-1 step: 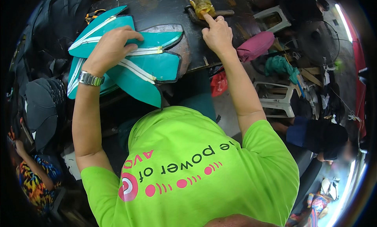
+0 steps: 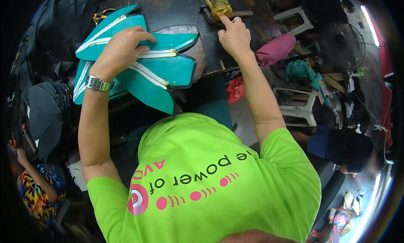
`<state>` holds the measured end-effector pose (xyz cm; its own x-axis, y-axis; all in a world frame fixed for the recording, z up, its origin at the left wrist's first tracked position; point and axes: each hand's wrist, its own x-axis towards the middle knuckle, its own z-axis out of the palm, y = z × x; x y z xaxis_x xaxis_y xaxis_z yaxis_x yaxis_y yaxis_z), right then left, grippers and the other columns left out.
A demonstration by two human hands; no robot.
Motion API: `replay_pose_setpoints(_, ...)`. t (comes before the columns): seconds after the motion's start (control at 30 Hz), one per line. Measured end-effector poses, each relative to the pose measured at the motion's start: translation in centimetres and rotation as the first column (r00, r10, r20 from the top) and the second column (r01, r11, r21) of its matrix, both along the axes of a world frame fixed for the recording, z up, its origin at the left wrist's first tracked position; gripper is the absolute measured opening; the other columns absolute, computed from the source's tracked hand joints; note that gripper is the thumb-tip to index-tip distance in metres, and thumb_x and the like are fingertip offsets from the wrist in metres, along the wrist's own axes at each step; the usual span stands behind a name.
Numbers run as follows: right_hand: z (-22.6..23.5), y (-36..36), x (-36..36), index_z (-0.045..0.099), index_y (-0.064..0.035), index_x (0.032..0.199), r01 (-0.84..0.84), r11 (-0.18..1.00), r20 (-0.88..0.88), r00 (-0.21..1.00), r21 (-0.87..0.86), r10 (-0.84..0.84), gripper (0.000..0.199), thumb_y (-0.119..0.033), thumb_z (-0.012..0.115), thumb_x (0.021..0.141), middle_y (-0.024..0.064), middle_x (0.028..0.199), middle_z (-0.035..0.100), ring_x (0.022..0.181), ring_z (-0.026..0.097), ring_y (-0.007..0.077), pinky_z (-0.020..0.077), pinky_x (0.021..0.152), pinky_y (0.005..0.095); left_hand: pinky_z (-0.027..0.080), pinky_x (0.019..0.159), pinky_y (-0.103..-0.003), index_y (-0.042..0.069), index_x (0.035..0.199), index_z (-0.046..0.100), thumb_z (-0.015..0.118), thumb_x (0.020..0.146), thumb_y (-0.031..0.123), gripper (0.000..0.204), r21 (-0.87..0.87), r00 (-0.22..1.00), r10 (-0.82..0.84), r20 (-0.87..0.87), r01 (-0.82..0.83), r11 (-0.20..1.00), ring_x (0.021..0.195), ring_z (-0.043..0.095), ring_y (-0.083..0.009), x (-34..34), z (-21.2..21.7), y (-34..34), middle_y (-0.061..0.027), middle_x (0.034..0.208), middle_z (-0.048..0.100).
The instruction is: The person applies a yellow substance from a jar to the edges of teal cap-shaped items and presses them together. They handle multiple items one at a time, aligning and smoothing the edges, then place finished items aside on the table.
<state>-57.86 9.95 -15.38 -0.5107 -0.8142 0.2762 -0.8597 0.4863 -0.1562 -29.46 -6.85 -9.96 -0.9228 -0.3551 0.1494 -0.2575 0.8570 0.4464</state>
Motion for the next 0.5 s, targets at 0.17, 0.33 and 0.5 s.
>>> replay_pose_setpoints(0.17, 1.5, 0.7, 0.8, 0.073, -0.0181, 0.115, -0.048, 0.997, -0.023, 0.999, -0.061, 0.047, 0.035, -0.015, 0.062, 0.082, 0.0164, 0.111, 0.061, 0.105, 0.06, 0.0353, 0.0465, 0.089, 0.0482, 0.044, 0.096, -0.042, 0.01, 0.106, 0.077, 0.069, 0.086, 0.004, 0.022, -0.243, 1.0, 0.019, -0.009, -0.02, 0.97, 0.103, 0.061, -0.0281, -0.8, -0.2, 0.6, -0.0077, 0.104, 0.069)
replay_pose_setpoints(0.33, 3.7, 2.7, 2.9, 0.079, -0.0179, 0.101, -0.354, 0.874, 0.235, 0.866, -0.334, 0.44, 0.027, -0.012, 0.066, 0.078, 0.0114, 0.114, 0.061, 0.109, 0.056, 0.0317, 0.0449, 0.098, 0.0444, 0.04, 0.106, -0.041, 0.016, 0.108, 0.079, 0.067, 0.086, 0.0, 0.029, -0.419, 1.0, 0.014, -0.019, -0.021, 0.908, 0.109, 0.059, -0.0239, -2.2, -1.1, -0.3, -0.0041, 0.114, 0.069)
replay_pose_setpoints(0.5, 1.9, 1.8, 5.4, 0.076, -0.0268, 0.117, -0.654, 0.687, 0.213, 0.657, -0.316, 0.723, 0.029, -0.031, 0.07, 0.089, 0.0115, 0.143, 0.053, 0.14, 0.037, 0.0358, 0.0269, 0.117, 0.0541, 0.039, 0.11, -0.042, 0.014, 0.11, 0.076, 0.069, 0.084, 0.002, 0.03, -0.387, 1.0, 0.027, -0.002, -0.025, 0.922, 0.116, 0.056, -0.0266, -2.8, -2.4, -0.6, -0.0053, 0.119, 0.066)
